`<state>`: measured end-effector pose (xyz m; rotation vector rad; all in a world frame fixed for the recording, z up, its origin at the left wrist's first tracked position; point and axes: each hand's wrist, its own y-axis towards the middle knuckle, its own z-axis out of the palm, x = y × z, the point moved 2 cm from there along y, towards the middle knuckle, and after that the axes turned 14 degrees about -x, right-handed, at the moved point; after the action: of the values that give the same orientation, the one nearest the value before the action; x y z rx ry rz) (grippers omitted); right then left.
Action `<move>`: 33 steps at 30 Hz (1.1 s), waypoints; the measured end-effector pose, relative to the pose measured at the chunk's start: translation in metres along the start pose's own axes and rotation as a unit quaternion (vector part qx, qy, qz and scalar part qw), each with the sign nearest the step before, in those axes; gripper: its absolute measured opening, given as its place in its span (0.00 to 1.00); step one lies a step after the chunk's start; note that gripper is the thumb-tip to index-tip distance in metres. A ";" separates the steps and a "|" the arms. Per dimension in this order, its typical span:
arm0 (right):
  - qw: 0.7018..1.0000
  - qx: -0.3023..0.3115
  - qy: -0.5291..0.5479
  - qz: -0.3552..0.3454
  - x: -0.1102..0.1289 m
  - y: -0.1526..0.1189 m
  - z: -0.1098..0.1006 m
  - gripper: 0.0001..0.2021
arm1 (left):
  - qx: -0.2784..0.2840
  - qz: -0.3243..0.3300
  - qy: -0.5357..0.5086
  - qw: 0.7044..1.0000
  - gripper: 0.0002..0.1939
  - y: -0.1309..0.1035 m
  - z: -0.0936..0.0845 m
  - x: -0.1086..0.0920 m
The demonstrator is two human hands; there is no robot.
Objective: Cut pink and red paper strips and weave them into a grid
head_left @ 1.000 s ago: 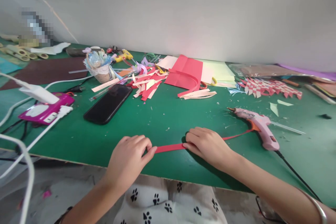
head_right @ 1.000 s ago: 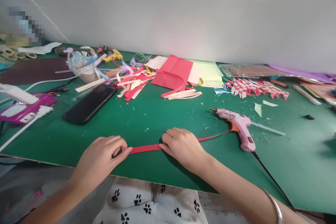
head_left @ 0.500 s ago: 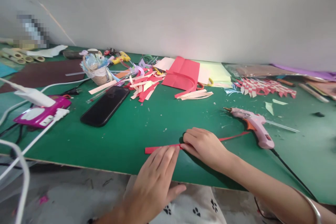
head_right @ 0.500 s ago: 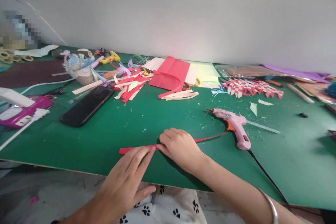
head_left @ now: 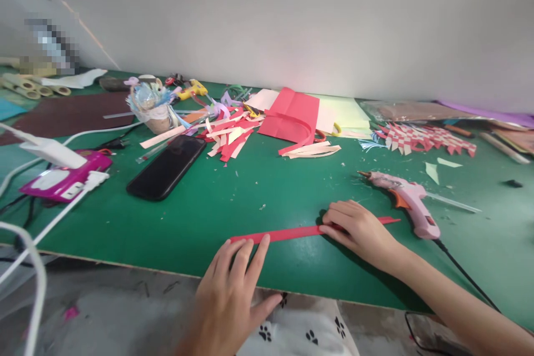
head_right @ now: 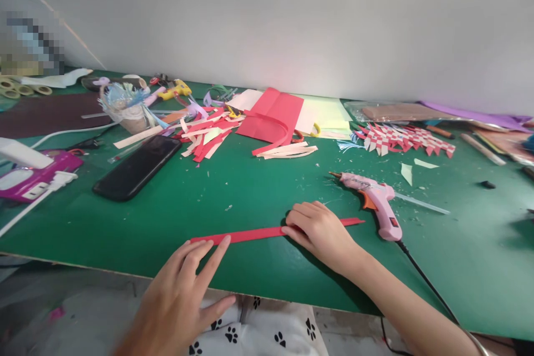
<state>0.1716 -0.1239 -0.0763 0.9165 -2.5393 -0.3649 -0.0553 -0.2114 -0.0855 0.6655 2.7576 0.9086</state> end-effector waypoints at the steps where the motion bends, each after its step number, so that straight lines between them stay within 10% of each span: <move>1: 1.000 -0.003 0.000 0.001 -0.001 -0.001 0.000 0.11 | 0.000 0.000 0.005 1.000 0.29 -0.001 -0.002 0.002; 15: 0.999 -0.042 0.002 -0.001 0.036 0.007 0.017 0.13 | 0.021 0.108 -0.037 0.993 0.35 0.014 0.015 -0.029; 25: 0.997 -0.029 0.052 0.045 0.008 -0.011 -0.005 0.08 | 0.038 0.072 -0.052 0.995 0.34 0.015 0.017 -0.030; 33: 0.998 -0.010 0.003 -0.061 0.008 -0.006 -0.007 0.12 | 0.042 0.040 -0.102 0.993 0.35 0.032 0.011 -0.026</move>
<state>0.1724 -0.1350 -0.0704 1.0673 -2.4770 -0.4221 -0.0179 -0.1946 -0.0752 0.8399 2.6143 0.6992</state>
